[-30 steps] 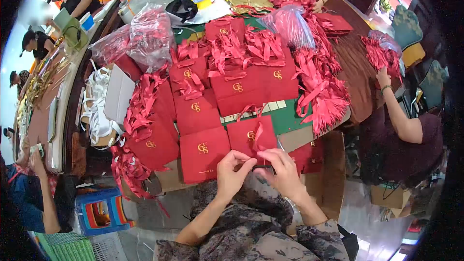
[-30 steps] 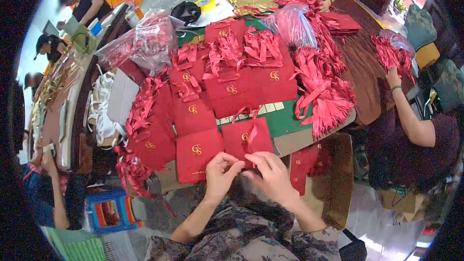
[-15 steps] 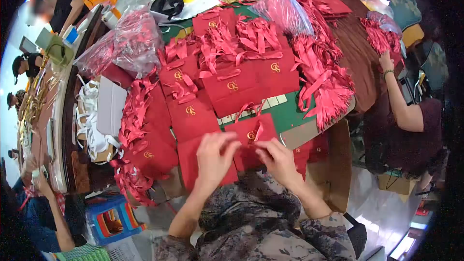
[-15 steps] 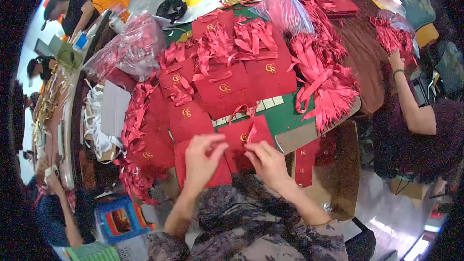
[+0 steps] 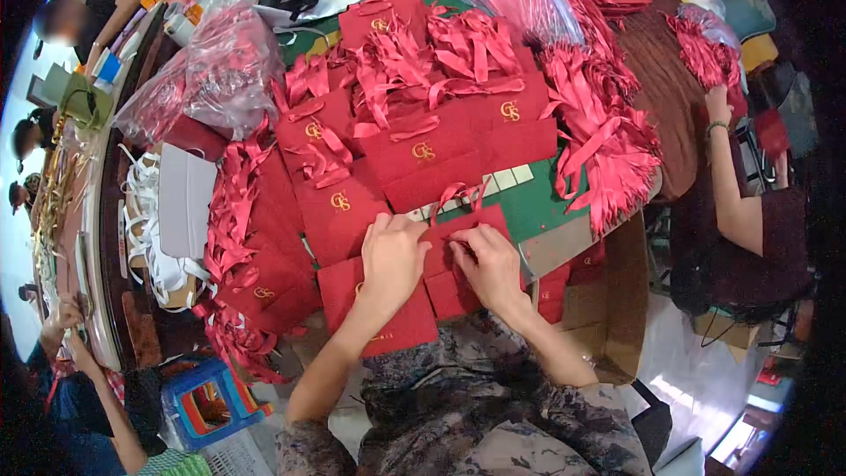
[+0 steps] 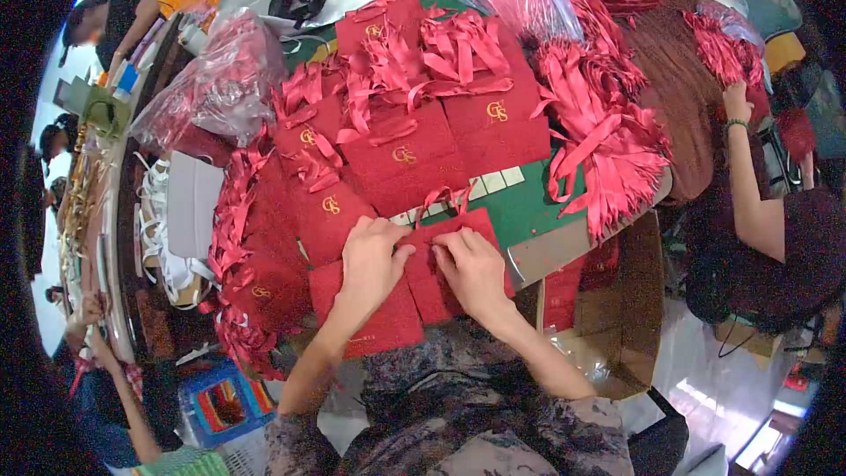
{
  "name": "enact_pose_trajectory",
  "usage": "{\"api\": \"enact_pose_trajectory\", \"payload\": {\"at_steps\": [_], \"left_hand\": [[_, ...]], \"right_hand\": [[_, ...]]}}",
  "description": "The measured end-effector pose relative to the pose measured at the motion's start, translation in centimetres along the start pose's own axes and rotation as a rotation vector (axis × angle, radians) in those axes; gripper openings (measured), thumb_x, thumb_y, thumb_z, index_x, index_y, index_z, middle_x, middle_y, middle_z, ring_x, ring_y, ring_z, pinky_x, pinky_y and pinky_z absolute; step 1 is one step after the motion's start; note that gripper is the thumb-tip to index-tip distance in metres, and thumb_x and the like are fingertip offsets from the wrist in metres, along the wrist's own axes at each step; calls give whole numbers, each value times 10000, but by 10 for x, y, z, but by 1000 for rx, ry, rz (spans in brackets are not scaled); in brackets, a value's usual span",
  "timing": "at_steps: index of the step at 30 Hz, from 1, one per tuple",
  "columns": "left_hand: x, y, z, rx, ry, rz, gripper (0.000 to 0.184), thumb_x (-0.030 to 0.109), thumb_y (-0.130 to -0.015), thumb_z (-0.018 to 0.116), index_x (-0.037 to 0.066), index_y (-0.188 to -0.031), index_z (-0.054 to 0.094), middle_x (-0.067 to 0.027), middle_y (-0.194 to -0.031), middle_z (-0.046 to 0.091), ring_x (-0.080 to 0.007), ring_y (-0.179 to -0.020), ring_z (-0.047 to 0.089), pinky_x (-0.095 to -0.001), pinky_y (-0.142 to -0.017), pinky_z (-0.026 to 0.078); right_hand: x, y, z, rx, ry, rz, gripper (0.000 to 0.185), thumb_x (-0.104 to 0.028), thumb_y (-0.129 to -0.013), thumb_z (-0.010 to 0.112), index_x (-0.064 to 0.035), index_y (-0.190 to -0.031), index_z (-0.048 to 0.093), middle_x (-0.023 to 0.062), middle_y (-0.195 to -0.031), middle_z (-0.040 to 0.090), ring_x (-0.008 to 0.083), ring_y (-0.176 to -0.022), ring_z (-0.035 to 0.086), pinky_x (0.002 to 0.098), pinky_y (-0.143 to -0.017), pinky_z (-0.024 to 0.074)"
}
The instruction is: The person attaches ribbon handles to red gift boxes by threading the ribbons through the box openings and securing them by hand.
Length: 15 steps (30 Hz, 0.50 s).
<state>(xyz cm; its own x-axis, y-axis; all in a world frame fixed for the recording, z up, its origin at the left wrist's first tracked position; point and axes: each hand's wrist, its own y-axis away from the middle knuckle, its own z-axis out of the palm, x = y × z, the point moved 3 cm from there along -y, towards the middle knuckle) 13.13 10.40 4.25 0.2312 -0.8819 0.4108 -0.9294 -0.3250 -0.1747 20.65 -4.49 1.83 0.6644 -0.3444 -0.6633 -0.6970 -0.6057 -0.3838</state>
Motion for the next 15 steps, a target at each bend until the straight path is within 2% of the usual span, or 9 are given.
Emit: {"api": "enact_pose_trajectory", "payload": {"at_steps": [7, 12, 15], "left_hand": [[-1, -1, 2, 37, 79, 13, 229, 81, -734, 773, 64, -943, 679, -114, -879, 640, -319, -853, 584, -426, -775, 492], [-2, -4, 0, 17, 287, 51, 164, -21, -771, 688, 37, -899, 603, -134, -833, 617, -319, -822, 600, -426, -742, 491], [-3, -3, 2, -54, 352, 4, 133, -18, -815, 649, 19, -923, 581, -137, -814, 610, -320, -797, 617, -419, -720, 500]], "right_hand": [[3, 1, 4, -2, -1, 16, 152, -86, -794, 745, -74, -905, 642, 103, -805, 593, 306, -760, 617, 410, -661, 498], [4, 2, 3, 12, -57, 45, 160, -72, -780, 745, -61, -896, 634, 105, -810, 603, 306, -758, 620, 405, -663, 498], [1, 1, 1, 6, -58, 50, 159, -65, -779, 742, -57, -894, 633, 103, -814, 606, 305, -759, 621, 402, -663, 497]]}}
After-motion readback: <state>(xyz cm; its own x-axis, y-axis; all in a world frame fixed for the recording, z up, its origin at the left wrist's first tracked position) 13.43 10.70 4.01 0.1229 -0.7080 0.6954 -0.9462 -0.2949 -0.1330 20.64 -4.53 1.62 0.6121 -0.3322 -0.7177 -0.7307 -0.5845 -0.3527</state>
